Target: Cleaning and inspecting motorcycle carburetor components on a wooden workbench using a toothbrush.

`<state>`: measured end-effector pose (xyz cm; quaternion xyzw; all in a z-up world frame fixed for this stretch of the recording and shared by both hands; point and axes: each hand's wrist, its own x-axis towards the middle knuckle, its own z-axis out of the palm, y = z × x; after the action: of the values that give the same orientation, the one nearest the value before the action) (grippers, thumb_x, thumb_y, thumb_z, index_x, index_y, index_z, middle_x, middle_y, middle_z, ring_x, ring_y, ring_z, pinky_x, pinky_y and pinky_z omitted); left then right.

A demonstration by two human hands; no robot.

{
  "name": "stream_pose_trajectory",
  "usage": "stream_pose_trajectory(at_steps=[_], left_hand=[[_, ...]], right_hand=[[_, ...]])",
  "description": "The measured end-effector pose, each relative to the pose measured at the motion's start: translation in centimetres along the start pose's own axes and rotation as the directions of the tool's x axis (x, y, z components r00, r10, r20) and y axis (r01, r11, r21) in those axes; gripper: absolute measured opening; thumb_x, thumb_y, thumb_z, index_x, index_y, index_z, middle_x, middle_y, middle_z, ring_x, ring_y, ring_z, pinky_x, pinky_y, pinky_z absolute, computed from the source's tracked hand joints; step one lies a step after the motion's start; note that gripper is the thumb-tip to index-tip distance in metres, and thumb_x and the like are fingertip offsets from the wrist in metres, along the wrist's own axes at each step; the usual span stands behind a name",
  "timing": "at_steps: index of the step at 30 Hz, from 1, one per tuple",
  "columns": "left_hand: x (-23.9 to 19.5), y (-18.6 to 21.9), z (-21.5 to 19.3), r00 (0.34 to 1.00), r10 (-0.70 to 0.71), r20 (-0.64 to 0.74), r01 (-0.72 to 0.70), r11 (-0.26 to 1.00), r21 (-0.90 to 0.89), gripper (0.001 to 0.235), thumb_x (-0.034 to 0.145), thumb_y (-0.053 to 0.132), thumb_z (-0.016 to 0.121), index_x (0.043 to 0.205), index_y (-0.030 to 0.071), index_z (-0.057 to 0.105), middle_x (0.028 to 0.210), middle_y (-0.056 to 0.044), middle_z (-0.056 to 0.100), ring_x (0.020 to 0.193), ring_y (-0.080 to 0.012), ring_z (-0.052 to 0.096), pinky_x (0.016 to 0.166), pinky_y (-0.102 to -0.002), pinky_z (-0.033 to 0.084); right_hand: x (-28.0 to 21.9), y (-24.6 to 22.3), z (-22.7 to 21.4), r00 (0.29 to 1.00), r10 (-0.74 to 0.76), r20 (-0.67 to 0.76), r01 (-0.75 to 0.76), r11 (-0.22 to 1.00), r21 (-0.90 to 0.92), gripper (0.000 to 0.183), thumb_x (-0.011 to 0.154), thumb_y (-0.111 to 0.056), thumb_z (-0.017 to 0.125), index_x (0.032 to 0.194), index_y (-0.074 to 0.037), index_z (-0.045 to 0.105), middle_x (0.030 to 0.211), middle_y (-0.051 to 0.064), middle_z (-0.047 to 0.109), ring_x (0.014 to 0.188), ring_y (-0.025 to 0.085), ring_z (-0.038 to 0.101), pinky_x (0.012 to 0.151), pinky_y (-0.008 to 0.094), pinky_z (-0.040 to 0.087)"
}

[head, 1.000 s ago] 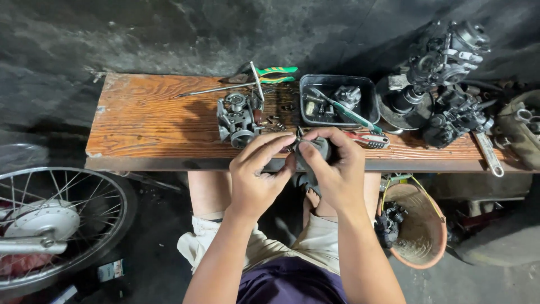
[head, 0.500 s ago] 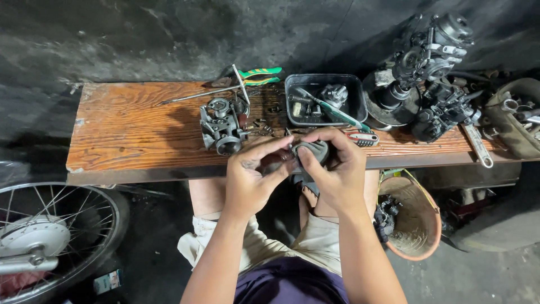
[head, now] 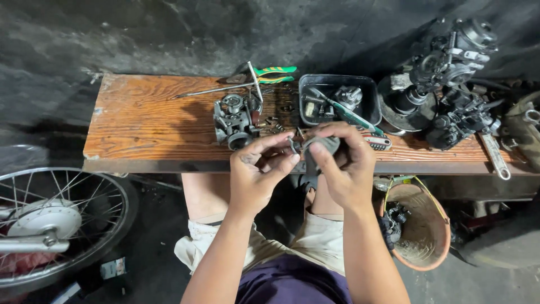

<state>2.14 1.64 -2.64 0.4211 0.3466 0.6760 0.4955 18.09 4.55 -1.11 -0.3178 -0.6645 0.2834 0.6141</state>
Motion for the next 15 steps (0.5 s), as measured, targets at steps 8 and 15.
stream_pose_trajectory(at_steps=[8, 15], left_hand=[[-0.4, 1.3, -0.9, 0.999, 0.022, -0.042, -0.023, 0.999, -0.038, 0.035, 0.082, -0.002, 0.082, 0.116, -0.006, 0.073, 0.098, -0.017, 0.077, 0.086, -0.0138, 0.073, 0.074, -0.029, 0.066], [-0.6, 0.2, -2.6, 0.999, 0.031, -0.033, -0.033, 0.997, -0.076, 0.028, 0.082, -0.004, 0.081, 0.108, -0.009, 0.073, 0.091, -0.016, 0.076, 0.084, -0.0143, 0.071, 0.075, -0.031, 0.064]], right_hand=[[1.2, -1.4, 1.2, 0.980, -0.129, 0.152, 0.128, 0.992, 0.020, 0.017, 0.088, 0.000, 0.080, 0.097, 0.008, 0.069, 0.097, 0.020, 0.070, 0.096, 0.034, 0.072, 0.090, 0.042, 0.056], [2.2, -2.3, 1.1, 0.955, -0.163, 0.250, 0.189, 0.978, -0.086, 0.017, 0.084, -0.003, 0.085, 0.097, 0.001, 0.075, 0.098, 0.016, 0.074, 0.090, 0.030, 0.073, 0.083, 0.037, 0.057]])
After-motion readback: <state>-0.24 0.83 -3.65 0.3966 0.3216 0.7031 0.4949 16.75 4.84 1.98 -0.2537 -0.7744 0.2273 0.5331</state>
